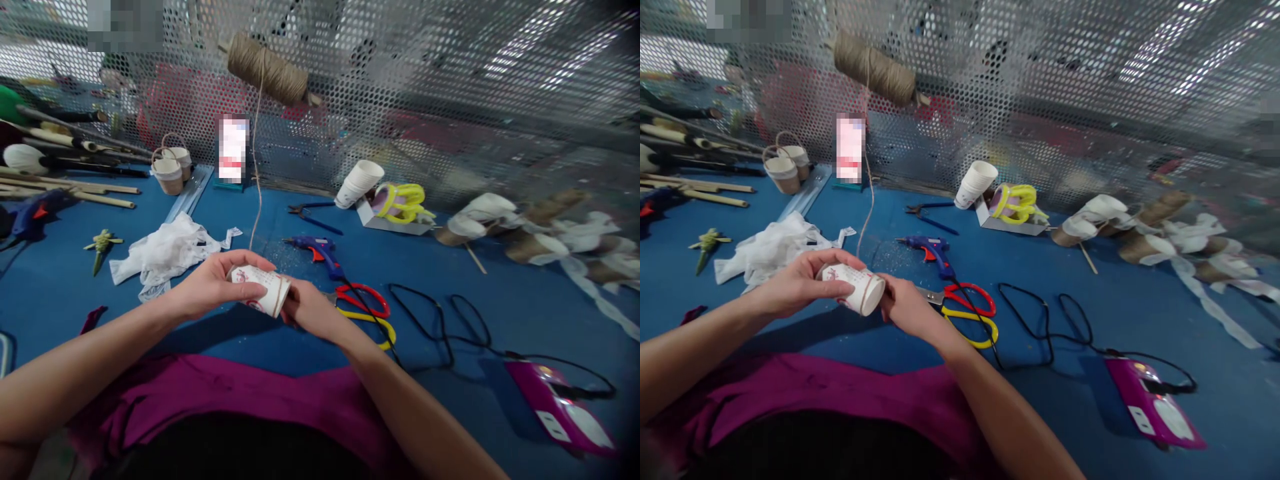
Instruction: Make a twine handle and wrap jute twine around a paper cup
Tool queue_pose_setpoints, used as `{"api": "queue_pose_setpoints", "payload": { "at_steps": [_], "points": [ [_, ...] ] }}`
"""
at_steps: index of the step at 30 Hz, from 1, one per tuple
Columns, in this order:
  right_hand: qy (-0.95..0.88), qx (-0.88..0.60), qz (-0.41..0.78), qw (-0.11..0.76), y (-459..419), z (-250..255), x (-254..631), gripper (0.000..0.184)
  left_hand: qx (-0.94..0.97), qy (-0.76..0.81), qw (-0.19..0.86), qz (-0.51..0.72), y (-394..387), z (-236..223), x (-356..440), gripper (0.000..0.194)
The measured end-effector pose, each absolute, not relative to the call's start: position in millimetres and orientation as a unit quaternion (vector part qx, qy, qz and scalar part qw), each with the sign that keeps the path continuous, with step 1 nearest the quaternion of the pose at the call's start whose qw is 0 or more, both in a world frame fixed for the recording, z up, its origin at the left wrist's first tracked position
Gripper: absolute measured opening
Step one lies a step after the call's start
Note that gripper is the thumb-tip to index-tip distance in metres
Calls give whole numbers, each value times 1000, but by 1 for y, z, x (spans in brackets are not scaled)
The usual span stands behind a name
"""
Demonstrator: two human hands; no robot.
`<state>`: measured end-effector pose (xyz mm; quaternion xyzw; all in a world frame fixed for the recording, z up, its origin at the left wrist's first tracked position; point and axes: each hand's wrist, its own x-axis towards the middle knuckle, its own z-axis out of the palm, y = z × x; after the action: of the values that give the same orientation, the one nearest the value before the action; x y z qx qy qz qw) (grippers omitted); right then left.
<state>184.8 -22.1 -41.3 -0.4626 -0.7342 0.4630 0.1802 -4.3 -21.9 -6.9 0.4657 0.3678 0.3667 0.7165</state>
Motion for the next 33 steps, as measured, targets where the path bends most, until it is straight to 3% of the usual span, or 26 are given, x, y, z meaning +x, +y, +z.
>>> {"api": "queue_pose_setpoints", "payload": {
  "at_steps": [4, 9, 14, 19, 33],
  "points": [
    [-653, -502, 467, 323, -17, -35, 192, 33, 443, 396, 689, 414, -23, -5, -1, 28],
    [-687, -528, 239, 438, -28, -8, 200, 13, 451, 412, 662, 434, -30, -6, 4, 30],
    [-729, -495, 245, 405, -44, -9, 188, 13, 507, 418, 592, 467, -30, -21, 10, 31],
    [-691, -505, 201, 476, -33, -48, 181, 16, 539, 431, 544, 478, -16, -51, 7, 28],
    [-745, -442, 206, 456, -40, -63, 174, 6, 578, 392, 548, 460, -26, -60, 5, 36]
  ]
}}
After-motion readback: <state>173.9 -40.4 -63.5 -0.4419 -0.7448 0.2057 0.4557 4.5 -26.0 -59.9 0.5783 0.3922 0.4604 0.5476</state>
